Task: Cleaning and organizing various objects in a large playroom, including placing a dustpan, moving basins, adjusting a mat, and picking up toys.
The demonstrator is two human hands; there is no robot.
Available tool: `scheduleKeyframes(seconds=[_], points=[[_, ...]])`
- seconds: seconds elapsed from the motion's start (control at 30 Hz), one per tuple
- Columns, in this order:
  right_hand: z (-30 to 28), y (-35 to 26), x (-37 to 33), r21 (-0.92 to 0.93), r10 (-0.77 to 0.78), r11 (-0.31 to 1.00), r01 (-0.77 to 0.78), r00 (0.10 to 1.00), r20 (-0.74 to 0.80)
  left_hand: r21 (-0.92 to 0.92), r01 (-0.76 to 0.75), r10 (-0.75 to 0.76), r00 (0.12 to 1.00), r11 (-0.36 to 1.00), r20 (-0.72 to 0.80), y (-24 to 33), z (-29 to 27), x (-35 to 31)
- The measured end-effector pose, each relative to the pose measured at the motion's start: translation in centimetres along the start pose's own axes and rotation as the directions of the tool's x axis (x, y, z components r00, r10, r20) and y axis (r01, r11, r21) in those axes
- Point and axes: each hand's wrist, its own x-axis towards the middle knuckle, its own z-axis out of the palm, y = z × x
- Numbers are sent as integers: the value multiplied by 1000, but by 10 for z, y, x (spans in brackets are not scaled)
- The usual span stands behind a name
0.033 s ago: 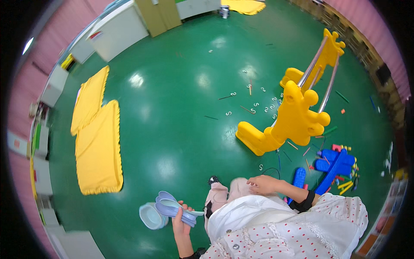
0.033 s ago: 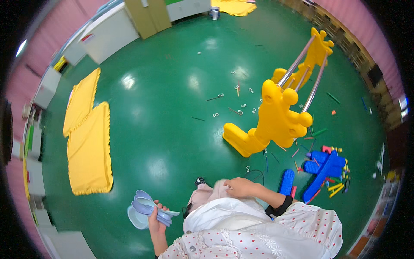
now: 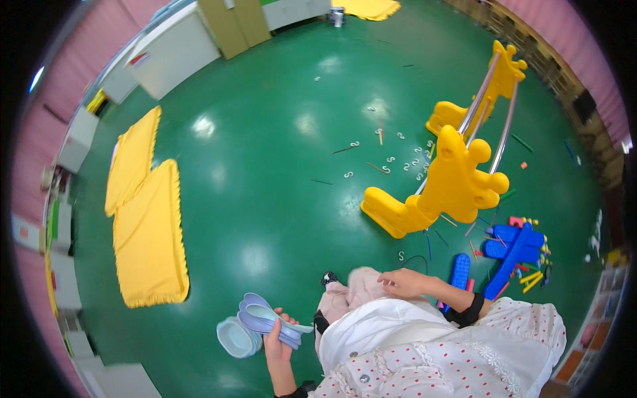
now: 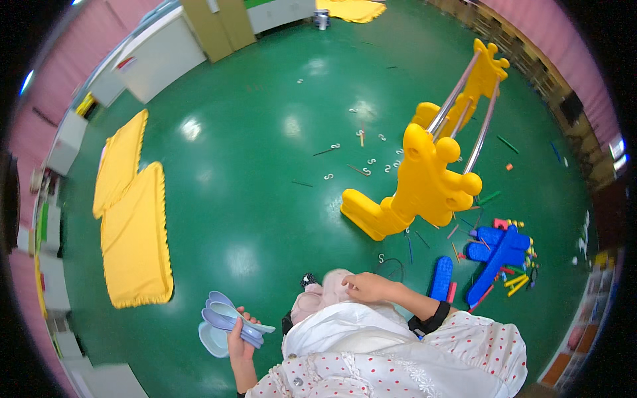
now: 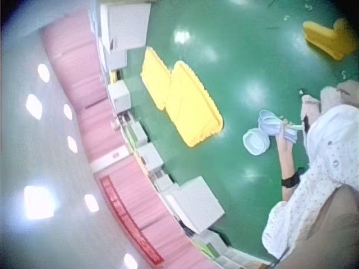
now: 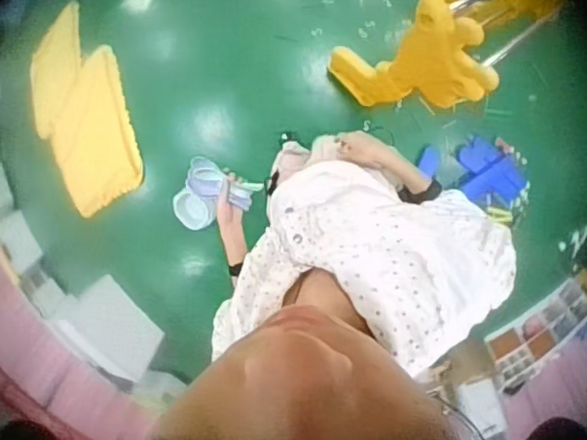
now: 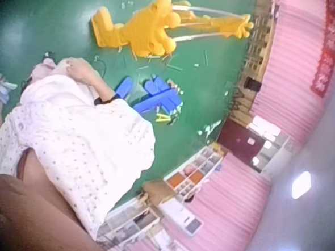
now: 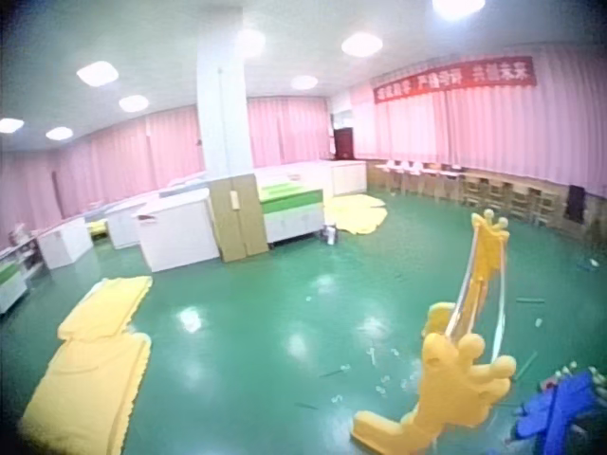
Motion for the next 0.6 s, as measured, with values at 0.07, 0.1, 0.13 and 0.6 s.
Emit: scheduleKeyframes(seconds=[0.07,0.1,0.13,0.6], points=[[-8,-12,24,144,27,989,-15,996,-84,82,55,-55,998,995,4,32,3,46],[-12,-19,31,157,56,987,-40,994,-97,147,80,-80,997,986,-4,43,6,70],[-14,-25,40,55,107,993,-101,987,-118,165,74,-82,996,983,40,55,13,96],[-178,-152,283,465,-143,798,385,869,-473,709,190,-648,608,679,458,141,188,407]])
